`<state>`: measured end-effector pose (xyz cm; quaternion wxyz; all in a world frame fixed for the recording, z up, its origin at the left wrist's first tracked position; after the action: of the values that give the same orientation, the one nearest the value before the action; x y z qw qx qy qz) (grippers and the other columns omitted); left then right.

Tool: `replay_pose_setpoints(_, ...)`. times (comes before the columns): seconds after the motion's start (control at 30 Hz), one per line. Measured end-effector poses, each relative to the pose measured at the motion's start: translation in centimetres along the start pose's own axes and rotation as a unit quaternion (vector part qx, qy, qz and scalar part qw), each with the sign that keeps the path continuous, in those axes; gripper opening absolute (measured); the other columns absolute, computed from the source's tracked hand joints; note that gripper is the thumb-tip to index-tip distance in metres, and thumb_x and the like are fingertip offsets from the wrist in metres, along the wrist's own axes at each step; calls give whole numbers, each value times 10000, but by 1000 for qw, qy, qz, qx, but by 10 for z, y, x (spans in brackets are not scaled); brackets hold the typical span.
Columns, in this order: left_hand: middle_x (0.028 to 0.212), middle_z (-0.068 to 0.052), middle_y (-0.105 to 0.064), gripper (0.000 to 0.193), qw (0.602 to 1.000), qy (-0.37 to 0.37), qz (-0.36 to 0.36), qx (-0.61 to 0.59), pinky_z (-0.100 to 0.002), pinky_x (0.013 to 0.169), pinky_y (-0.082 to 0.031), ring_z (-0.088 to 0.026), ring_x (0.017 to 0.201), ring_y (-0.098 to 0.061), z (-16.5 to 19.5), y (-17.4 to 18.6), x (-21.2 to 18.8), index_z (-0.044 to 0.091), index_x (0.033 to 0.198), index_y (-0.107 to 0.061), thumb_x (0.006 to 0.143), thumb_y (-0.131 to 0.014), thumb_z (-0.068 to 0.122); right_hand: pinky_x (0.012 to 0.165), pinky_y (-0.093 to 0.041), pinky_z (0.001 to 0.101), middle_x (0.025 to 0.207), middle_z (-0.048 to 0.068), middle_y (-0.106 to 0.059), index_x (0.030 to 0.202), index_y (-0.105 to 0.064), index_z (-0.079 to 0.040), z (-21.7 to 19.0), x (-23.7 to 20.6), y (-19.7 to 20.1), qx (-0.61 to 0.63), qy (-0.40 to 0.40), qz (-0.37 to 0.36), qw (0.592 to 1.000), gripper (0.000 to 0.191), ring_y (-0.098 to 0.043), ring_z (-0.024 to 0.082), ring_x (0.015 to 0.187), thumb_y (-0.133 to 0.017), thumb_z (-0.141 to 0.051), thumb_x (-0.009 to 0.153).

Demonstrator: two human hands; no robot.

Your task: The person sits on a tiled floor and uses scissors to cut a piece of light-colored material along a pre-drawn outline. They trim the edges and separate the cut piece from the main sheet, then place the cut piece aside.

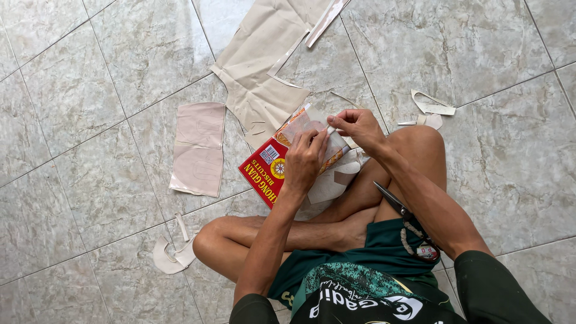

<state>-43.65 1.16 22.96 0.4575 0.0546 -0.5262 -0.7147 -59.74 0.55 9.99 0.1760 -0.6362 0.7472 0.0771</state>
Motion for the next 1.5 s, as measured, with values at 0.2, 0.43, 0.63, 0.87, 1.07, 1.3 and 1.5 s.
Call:
replay_pose_setpoints(0.2,1051,-109,-675,234,1000,1,-10,-11,-389,799,-584,-268,962,-665,-2,-1,-3,20,1181,-713,966,-713,110,703,-563,233,850,-13,-703,935,-751,-58,9,3,-1,43,-17,5,999,275,-640,53,773,-771,-332,940)
replay_pose_setpoints(0.43,1046,-103,-679,214,1000,-5,-9,7,-394,791,-586,-265,970,-670,3,-13,16,26,1160,-721,964,-713,114,708,-598,258,839,-13,-729,864,-725,-115,4,-1,4,151,-66,34,986,295,-704,73,778,-673,-400,918)
replay_pose_setpoints(0.63,1055,-116,-683,237,1000,-9,-18,4,-401,774,-579,-280,951,-669,2,-3,7,23,1161,-724,941,-714,110,753,-562,241,796,-56,-666,798,-698,-92,4,-8,-6,72,13,23,997,300,-604,17,767,-780,-342,942)
replay_pose_setpoints(0.87,1052,-117,-678,238,1000,-7,-23,1,-396,792,-584,-273,949,-668,-3,10,-10,21,1177,-714,950,-718,94,758,-555,238,785,-65,-649,798,-709,-102,19,-4,-8,82,-5,34,996,297,-589,15,746,-768,-346,956)
replay_pose_setpoints(1.07,1035,-112,-672,242,1000,-7,-28,-1,-410,783,-579,-286,938,-670,-2,-5,4,22,1170,-718,939,-723,91,748,-561,259,817,-18,-705,850,-704,-88,20,1,-5,125,-39,38,991,288,-676,57,791,-753,-357,941)
replay_pose_setpoints(1.3,1063,-91,-683,207,1000,-7,-17,8,-389,771,-588,-258,934,-681,0,-7,8,31,1157,-719,966,-709,111,763,-552,216,856,-19,-721,912,-738,-61,13,-8,-10,127,13,36,991,298,-656,37,806,-748,-358,929)
replay_pose_setpoints(1.5,1028,-111,-687,206,1000,-8,-24,12,-395,774,-580,-265,926,-679,-3,10,-6,26,1138,-732,955,-724,121,671,-464,202,810,-15,-696,900,-747,-23,20,-7,-11,97,12,62,993,291,-563,33,730,-802,-308,919)
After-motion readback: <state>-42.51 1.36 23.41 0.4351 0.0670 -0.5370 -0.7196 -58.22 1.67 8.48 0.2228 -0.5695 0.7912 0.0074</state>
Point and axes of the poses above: each hand's wrist, its own x-axis towards the middle knuckle, its own y-axis out of the back of the hand, z = x × y, the point moved 8 cm from there along x, towards the middle knuckle
